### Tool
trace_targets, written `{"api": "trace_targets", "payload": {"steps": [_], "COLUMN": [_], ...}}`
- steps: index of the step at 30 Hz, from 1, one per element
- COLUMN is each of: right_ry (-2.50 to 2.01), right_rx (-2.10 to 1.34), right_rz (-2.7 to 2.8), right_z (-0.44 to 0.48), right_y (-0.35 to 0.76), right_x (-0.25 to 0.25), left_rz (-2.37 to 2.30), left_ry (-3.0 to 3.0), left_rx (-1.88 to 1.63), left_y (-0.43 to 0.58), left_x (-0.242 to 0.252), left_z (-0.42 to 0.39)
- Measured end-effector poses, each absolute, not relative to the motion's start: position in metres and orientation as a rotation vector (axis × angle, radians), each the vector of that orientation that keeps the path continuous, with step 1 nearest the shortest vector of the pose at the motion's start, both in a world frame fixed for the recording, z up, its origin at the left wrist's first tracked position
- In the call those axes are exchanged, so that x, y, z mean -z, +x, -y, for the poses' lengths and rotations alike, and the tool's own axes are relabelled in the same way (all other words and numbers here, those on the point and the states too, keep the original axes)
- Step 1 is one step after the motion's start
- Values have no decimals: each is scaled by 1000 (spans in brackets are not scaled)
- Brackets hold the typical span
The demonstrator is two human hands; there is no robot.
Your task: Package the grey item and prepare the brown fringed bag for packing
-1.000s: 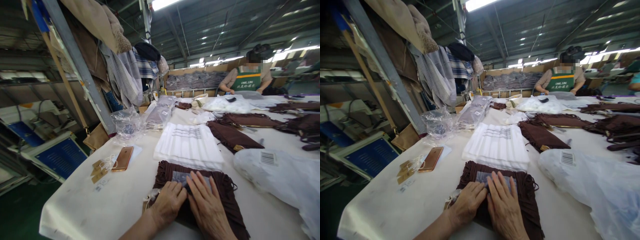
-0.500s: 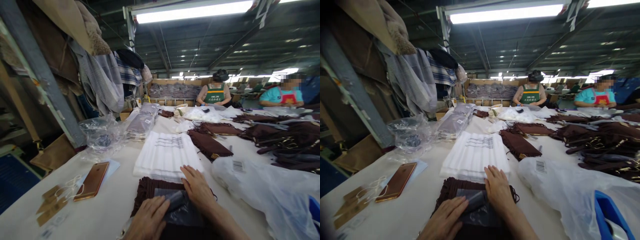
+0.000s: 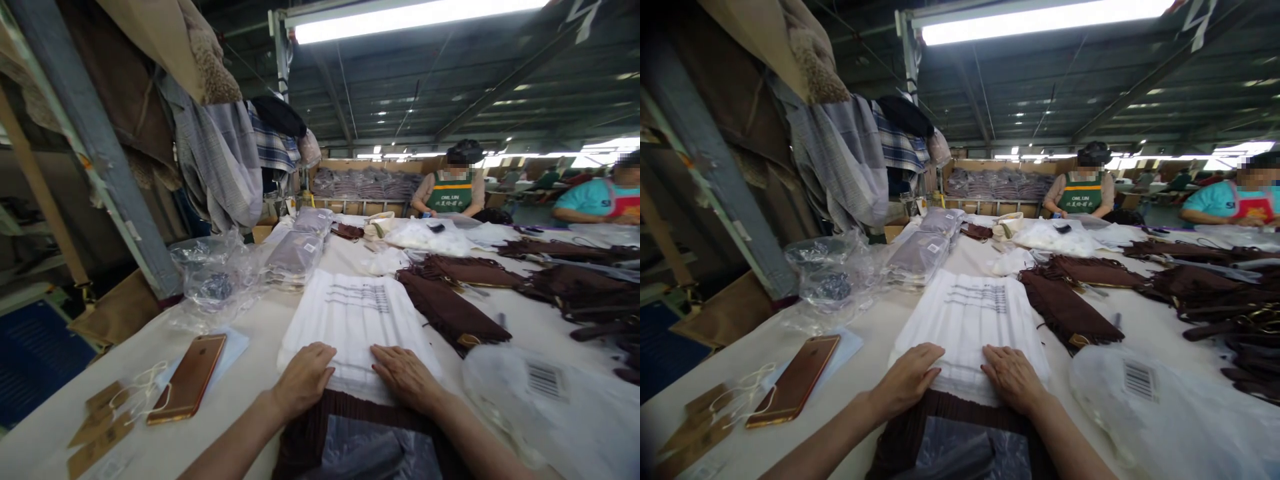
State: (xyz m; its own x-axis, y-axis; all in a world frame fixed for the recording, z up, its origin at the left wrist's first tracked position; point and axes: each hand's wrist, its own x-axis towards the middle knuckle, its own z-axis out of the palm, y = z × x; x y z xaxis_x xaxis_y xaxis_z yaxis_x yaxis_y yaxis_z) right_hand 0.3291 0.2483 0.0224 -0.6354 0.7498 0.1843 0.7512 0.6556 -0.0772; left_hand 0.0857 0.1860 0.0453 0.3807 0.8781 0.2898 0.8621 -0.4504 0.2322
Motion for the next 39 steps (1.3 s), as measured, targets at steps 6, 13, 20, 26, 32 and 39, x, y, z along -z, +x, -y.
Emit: {"api": "trace_targets", "payload": {"steps": [6,13,20,26,32,39], "right_ry": [-1247,-1323,-1181,-1020,-925,-977], "right_rx": [93,182,313,417,525,442], "right_rz": [2584,2436,2363,2320,2327,2343], "right_z": [-260,-275,-275,-265,-257,-251], "right_y": [324,315,321,318,326,362], "right_x": [-20,-18,-25,-39,-46,-35], "left_rz": [-1630,-1715,-1798,-1784,-1911,-2215], "left_ry": [2565,2542,2565,2631,2601,2326], "left_rx": [-398,-272,-273,-291,-154,-132], "left_y": [113,127,134,135,119,59], "left_x": [-39,-46,-52,-56,-62,-68], "left_z": [-228,-240,-251,-246,-247,-239]}}
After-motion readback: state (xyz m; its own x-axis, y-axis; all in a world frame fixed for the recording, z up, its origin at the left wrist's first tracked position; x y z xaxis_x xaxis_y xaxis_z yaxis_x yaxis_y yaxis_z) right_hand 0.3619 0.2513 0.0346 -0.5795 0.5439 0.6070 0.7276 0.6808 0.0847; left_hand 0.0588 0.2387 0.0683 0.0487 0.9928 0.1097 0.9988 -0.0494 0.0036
